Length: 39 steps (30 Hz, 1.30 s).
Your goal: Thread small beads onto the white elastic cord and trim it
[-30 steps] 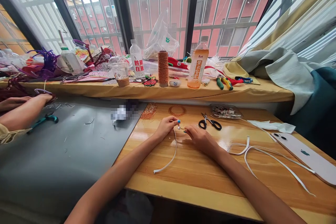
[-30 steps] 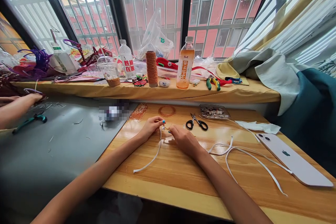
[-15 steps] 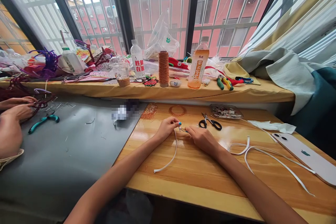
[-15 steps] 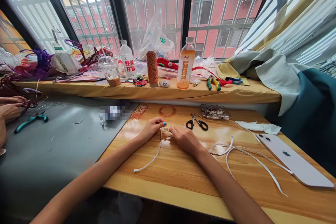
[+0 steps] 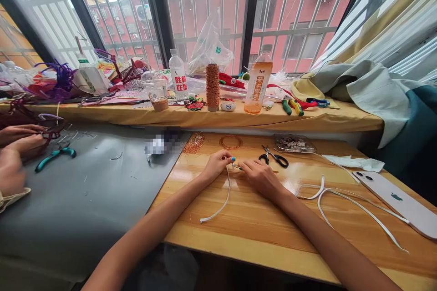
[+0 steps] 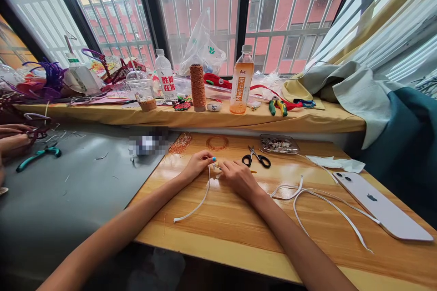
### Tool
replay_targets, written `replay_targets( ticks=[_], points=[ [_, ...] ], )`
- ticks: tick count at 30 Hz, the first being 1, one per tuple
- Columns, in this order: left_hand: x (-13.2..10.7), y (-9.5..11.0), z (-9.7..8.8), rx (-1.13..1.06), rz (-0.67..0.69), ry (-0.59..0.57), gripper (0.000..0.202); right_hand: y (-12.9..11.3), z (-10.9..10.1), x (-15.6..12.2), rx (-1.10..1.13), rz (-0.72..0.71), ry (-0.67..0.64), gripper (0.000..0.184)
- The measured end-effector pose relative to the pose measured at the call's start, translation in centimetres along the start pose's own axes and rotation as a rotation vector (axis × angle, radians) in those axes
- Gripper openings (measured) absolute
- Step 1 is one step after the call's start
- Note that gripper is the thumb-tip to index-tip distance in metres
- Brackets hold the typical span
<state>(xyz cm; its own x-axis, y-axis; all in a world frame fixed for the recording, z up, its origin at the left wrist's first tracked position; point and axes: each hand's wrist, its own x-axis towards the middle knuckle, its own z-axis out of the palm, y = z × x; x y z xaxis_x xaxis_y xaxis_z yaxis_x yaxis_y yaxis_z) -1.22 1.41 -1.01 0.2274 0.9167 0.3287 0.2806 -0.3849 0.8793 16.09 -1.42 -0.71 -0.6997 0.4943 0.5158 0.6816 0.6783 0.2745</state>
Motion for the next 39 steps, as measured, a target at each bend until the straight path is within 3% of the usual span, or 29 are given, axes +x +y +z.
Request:
replay_targets(
  ticks=[16, 21, 27, 30, 35, 39],
  points=[
    [-0.2, 0.0, 0.0, 0.08, 0.061, 0.021, 0.011, 0.3, -0.2, 0.3, 0.29, 0.009, -0.115, 0.028],
    [0.0, -0.1, 0.1, 0.062, 0.041, 0.0, 0.011, 0.4, -0.3, 0.3, 0.239, -0.048, -0.101, 0.025],
    [0.2, 0.2, 0.3, -0.035, -0.027, 0.01, 0.019, 0.2, -0.2, 0.3, 0.064, 0.032, 0.025, 0.022],
    [0.0, 0.6, 0.0, 0.022, 0.057, 0.049, 0.029, 0.2, -0.4, 0.3, 0.049, 0.094, 0.024, 0.025],
    [-0.6, 1.4, -0.8, 0.272, 0.28, -0.083, 0.023, 0.1, -0.8, 0.3, 0.03, 0.112, 0.02, 0.024],
    [-0.9, 1.5, -0.9, 0.382, 0.329, -0.106, 0.022, 0.1, -0.7, 0.2, 0.037, 0.102, 0.0, 0.024]
  ],
)
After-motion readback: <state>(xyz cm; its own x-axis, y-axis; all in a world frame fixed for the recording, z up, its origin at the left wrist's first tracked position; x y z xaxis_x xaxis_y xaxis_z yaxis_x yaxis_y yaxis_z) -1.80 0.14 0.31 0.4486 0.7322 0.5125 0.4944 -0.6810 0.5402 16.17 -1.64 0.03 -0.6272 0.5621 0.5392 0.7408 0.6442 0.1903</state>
